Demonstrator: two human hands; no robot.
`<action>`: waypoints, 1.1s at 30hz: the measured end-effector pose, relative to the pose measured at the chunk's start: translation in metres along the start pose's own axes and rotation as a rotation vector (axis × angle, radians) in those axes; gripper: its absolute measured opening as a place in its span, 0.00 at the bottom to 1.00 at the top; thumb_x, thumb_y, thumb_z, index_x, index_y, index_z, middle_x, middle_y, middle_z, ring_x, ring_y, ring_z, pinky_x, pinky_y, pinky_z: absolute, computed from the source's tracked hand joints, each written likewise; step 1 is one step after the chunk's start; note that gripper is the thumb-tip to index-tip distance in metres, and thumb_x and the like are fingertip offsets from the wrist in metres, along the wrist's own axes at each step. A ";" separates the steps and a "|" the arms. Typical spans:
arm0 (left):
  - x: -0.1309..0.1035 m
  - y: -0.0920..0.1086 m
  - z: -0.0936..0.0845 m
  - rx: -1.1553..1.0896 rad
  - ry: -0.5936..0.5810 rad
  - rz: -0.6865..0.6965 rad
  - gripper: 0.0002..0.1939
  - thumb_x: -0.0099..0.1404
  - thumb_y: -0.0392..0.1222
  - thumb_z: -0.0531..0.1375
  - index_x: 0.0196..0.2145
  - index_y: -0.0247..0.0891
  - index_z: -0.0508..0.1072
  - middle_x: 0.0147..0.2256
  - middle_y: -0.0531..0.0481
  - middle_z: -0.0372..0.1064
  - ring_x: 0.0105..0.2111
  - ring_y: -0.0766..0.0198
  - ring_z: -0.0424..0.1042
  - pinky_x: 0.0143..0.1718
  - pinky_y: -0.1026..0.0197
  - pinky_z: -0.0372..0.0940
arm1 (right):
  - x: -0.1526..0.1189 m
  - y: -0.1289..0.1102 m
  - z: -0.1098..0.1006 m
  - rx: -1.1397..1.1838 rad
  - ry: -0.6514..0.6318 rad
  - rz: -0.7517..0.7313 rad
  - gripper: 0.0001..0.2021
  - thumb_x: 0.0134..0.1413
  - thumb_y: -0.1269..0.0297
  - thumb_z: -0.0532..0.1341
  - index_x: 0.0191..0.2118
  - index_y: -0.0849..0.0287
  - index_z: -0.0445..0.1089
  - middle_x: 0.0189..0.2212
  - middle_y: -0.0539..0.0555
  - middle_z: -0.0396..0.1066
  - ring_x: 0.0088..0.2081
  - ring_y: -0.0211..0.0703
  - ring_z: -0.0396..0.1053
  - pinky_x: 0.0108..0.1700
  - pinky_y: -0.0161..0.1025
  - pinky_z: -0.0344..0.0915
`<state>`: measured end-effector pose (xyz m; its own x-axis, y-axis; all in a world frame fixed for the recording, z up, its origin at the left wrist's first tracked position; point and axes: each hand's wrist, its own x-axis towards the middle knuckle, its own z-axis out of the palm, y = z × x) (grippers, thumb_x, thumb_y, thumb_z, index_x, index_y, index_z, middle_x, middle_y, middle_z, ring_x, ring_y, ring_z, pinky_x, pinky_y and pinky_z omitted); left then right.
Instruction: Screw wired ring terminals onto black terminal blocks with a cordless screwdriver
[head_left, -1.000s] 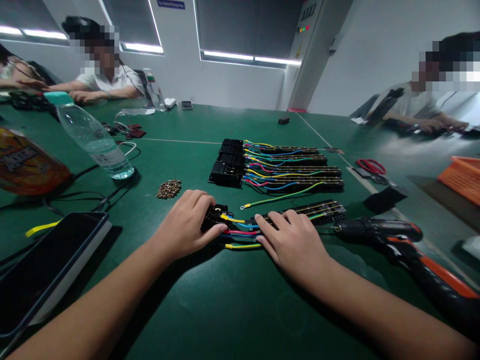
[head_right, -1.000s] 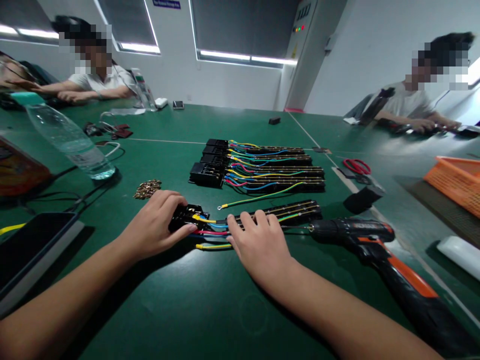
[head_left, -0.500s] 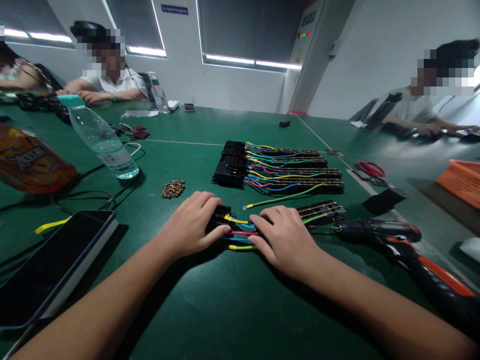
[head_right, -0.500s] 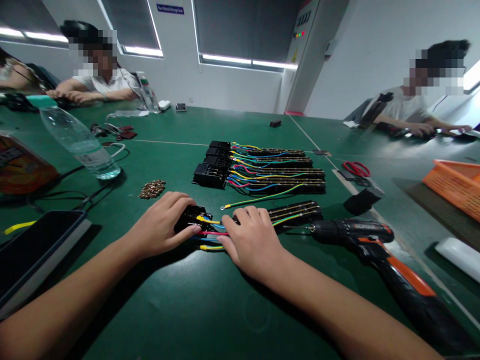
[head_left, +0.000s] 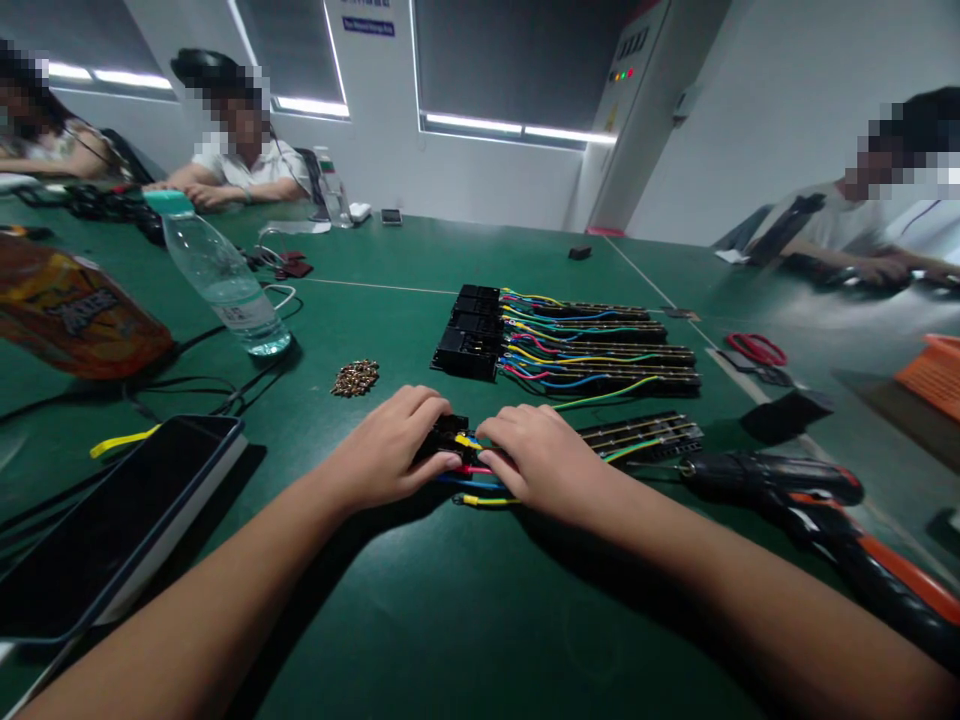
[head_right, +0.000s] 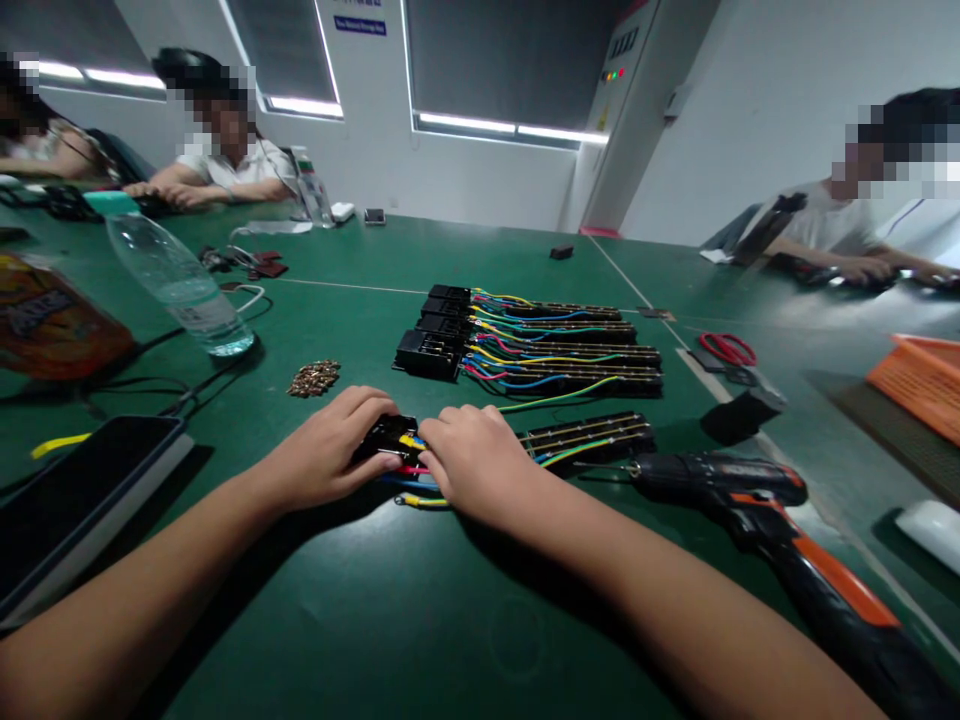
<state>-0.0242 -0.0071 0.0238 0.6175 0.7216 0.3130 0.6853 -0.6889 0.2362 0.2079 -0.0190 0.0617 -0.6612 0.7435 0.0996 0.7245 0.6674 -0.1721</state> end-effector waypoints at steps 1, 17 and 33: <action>0.000 0.000 0.000 -0.003 -0.003 -0.002 0.21 0.70 0.56 0.55 0.50 0.36 0.64 0.49 0.39 0.65 0.48 0.50 0.65 0.49 0.48 0.64 | 0.003 0.002 0.001 0.015 -0.012 -0.016 0.07 0.65 0.64 0.59 0.41 0.60 0.73 0.37 0.56 0.73 0.39 0.46 0.68 0.41 0.41 0.57; -0.001 -0.005 0.000 -0.055 -0.021 -0.014 0.22 0.69 0.57 0.56 0.49 0.37 0.63 0.45 0.43 0.64 0.44 0.53 0.64 0.46 0.51 0.62 | -0.002 0.013 0.026 0.200 0.097 -0.048 0.08 0.69 0.68 0.51 0.40 0.62 0.66 0.37 0.57 0.69 0.38 0.44 0.64 0.43 0.42 0.62; -0.002 -0.005 -0.002 -0.077 -0.041 -0.044 0.23 0.68 0.58 0.57 0.49 0.37 0.63 0.44 0.44 0.64 0.44 0.54 0.64 0.46 0.51 0.62 | 0.007 0.012 0.031 0.210 0.133 0.094 0.07 0.67 0.71 0.51 0.47 0.61 0.62 0.40 0.59 0.71 0.41 0.47 0.69 0.44 0.42 0.63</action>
<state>-0.0295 -0.0055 0.0242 0.6038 0.7525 0.2630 0.6816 -0.6585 0.3192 0.2058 -0.0077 0.0296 -0.5513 0.8103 0.1986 0.7166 0.5818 -0.3846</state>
